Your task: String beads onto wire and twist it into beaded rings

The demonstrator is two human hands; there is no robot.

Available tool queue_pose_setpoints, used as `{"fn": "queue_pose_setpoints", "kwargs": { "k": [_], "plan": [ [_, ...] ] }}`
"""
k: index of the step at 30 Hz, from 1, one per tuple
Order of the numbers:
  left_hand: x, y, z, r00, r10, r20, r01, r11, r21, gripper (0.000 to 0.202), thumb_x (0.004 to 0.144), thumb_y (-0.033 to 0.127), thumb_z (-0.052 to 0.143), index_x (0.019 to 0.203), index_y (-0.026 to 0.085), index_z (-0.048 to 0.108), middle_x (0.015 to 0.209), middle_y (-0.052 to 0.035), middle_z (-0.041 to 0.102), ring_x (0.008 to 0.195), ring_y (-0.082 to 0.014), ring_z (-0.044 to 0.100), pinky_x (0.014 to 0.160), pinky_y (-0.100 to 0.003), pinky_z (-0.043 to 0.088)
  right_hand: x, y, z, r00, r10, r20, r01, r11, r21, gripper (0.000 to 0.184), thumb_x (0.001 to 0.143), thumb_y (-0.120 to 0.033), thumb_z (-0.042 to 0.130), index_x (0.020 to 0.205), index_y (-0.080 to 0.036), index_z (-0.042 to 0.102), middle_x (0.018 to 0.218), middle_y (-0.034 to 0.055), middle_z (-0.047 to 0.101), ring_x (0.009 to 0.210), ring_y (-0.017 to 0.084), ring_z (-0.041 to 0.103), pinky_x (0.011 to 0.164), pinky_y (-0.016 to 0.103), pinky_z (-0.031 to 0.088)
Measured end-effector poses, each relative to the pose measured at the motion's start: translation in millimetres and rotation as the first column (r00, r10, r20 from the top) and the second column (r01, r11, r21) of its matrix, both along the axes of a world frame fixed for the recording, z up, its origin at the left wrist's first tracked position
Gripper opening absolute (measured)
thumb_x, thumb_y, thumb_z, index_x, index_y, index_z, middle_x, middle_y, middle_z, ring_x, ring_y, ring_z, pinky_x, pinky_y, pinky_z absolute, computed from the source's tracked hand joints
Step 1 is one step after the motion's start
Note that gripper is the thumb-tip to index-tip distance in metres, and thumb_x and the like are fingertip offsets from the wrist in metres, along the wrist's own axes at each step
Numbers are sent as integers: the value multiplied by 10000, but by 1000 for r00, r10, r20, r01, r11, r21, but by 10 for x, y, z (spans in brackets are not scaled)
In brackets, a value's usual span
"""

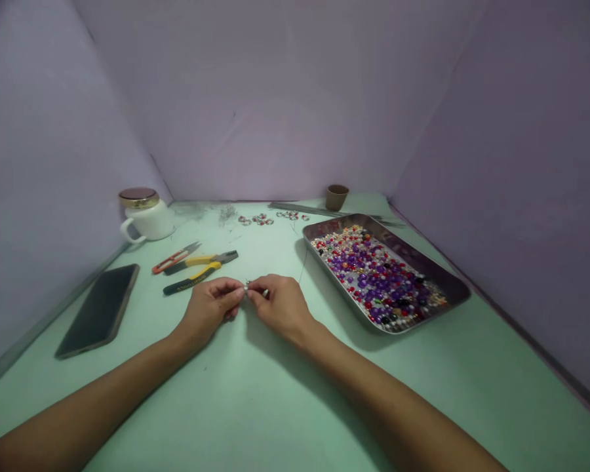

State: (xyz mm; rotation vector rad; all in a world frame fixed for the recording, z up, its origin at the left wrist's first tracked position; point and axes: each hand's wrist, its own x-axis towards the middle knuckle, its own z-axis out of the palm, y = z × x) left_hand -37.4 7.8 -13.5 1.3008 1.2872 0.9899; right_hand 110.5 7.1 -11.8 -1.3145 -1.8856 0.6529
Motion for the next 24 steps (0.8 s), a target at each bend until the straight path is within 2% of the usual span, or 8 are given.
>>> {"fn": "queue_pose_setpoints", "kwargs": {
  "k": [4, 13, 24],
  "plan": [
    [-4, -9, -16, 1000, -3, 11, 3, 1000, 0, 114, 653, 240, 592, 690, 132, 595, 421, 43, 487, 397, -60, 417, 401, -180, 318, 2, 12, -36, 996, -9, -85, 7, 1000, -30, 112, 718, -187, 586, 782, -197, 677, 745, 17, 677, 631, 139, 575, 566, 237, 420],
    [-6, -36, -51, 995, -25, -99, 32, 997, 71, 109, 673, 233, 564, 659, 130, 598, 430, 38, 497, 412, -63, 421, 427, -189, 327, 35, -1, -26, 996, 77, 51, -81, 994, 80, 134, 712, -113, 570, 746, -187, 676, 710, 21, 652, 622, 130, 551, 572, 235, 399],
    [-13, -50, -12, 986, -61, -158, 77, 992, 101, 91, 668, 208, 542, 635, 131, 576, 427, 40, 479, 420, -69, 412, 433, -197, 319, 33, 7, -23, 994, 103, 31, -103, 995, -4, 128, 701, -108, 569, 732, -176, 672, 697, 16, 653, 616, 130, 547, 567, 233, 396]
  ]
}}
